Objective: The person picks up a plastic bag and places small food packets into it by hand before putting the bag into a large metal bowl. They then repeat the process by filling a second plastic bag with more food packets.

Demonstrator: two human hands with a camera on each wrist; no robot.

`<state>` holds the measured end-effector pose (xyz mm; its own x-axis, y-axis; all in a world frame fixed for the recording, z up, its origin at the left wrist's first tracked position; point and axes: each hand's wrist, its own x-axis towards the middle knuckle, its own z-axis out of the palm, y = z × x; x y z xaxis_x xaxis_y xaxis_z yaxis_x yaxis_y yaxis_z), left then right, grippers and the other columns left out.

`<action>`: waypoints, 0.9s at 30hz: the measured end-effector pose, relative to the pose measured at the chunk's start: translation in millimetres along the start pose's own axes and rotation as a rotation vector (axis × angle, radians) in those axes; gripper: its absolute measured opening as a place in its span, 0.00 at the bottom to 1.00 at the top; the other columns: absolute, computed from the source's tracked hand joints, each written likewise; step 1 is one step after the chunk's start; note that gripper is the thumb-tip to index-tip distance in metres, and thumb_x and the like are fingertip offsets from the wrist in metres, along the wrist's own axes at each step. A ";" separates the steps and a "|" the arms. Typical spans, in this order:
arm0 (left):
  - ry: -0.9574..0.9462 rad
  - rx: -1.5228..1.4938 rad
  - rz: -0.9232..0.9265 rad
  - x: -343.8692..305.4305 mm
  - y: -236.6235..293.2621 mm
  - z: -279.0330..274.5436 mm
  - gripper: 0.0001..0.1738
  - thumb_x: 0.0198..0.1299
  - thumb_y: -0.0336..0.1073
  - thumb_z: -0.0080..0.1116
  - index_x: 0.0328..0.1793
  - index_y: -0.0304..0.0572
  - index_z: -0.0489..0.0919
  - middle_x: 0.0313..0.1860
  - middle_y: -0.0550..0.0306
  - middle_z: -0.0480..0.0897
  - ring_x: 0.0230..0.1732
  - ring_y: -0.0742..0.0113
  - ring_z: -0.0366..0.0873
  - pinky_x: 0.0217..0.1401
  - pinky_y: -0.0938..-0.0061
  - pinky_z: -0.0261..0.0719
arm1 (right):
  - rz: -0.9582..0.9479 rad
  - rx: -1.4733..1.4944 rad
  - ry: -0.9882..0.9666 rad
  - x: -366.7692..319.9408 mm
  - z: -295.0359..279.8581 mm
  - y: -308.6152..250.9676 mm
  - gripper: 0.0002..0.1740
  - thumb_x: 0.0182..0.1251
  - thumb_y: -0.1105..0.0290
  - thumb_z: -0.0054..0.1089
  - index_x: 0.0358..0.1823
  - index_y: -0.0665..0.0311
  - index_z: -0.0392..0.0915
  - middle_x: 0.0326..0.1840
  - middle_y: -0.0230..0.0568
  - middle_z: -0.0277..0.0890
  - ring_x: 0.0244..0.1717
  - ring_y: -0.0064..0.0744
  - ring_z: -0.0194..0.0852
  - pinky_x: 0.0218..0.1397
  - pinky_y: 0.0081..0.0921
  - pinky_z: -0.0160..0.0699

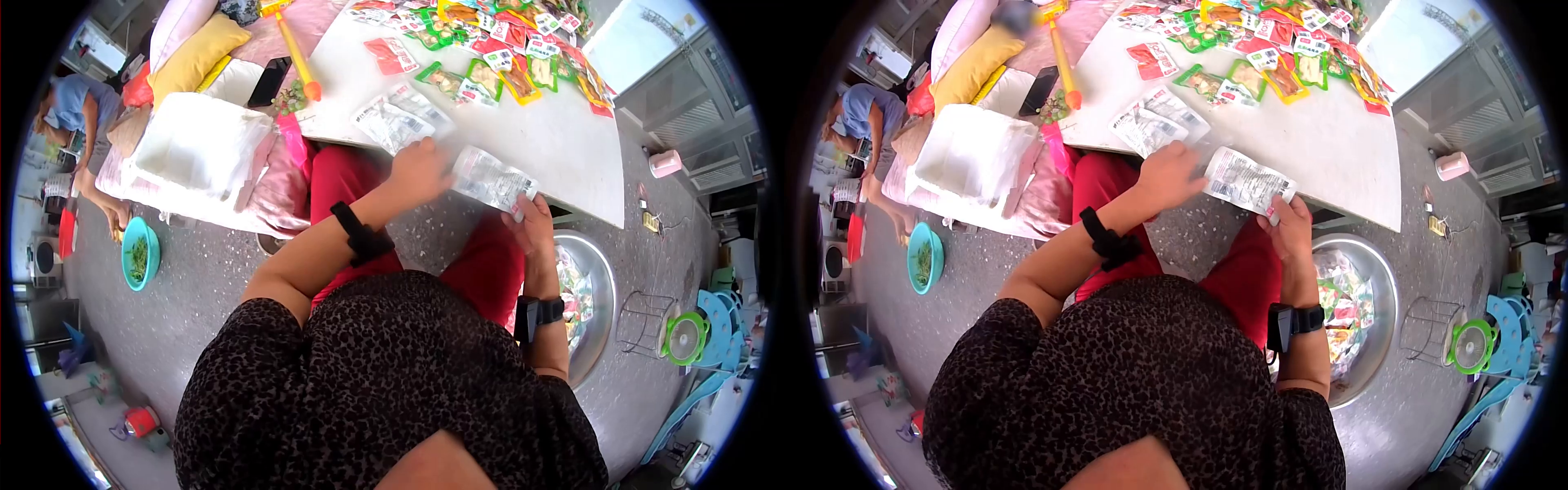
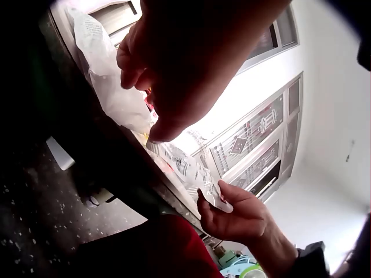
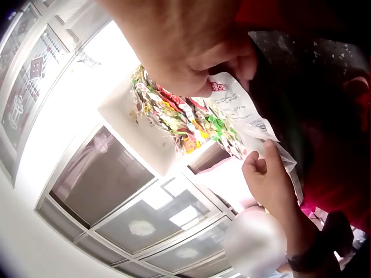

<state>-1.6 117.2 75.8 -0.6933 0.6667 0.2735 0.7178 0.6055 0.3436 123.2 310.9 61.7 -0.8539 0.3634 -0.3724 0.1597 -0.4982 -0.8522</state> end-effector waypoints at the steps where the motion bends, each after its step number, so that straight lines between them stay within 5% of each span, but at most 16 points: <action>1: 0.023 0.031 0.022 0.7 -1.1 3.3 0.16 0.44 0.43 0.51 0.39 0.44 0.71 0.33 0.50 0.70 0.34 0.54 0.71 0.34 0.64 0.71 | -0.004 -0.005 0.021 0.1 1.1 1.2 0.09 0.58 0.69 0.46 0.41 0.59 0.68 0.34 0.31 0.71 0.31 0.21 0.69 0.30 0.19 0.68; 5: -0.091 0.019 -0.048 5.7 -7.1 10.6 0.10 0.47 0.37 0.45 0.33 0.41 0.70 0.29 0.50 0.71 0.30 0.52 0.72 0.30 0.62 0.71 | -0.022 -0.026 0.038 2.7 0.1 7.5 0.08 0.58 0.68 0.46 0.39 0.59 0.68 0.30 0.29 0.71 0.28 0.18 0.67 0.27 0.16 0.66; 15: 0.065 -0.081 -0.044 8.5 -4.3 5.1 0.06 0.48 0.34 0.43 0.27 0.39 0.68 0.26 0.49 0.71 0.27 0.50 0.71 0.29 0.61 0.70 | -0.012 -0.072 -0.050 5.0 6.7 2.1 0.07 0.57 0.69 0.47 0.36 0.61 0.69 0.25 0.28 0.70 0.22 0.18 0.66 0.21 0.15 0.65; 27: 0.079 -0.056 -0.003 8.8 2.0 -5.4 0.06 0.47 0.33 0.43 0.26 0.39 0.68 0.25 0.49 0.71 0.26 0.50 0.71 0.27 0.61 0.70 | 0.005 0.004 -0.019 9.7 37.6 -5.4 0.08 0.58 0.69 0.46 0.38 0.61 0.68 0.31 0.32 0.71 0.30 0.22 0.69 0.30 0.20 0.69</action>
<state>-6.6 121.9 83.7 -0.7000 0.6271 0.3417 0.7125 0.5811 0.3933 95.4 287.6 76.5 -0.8621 0.3461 -0.3701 0.1625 -0.5030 -0.8489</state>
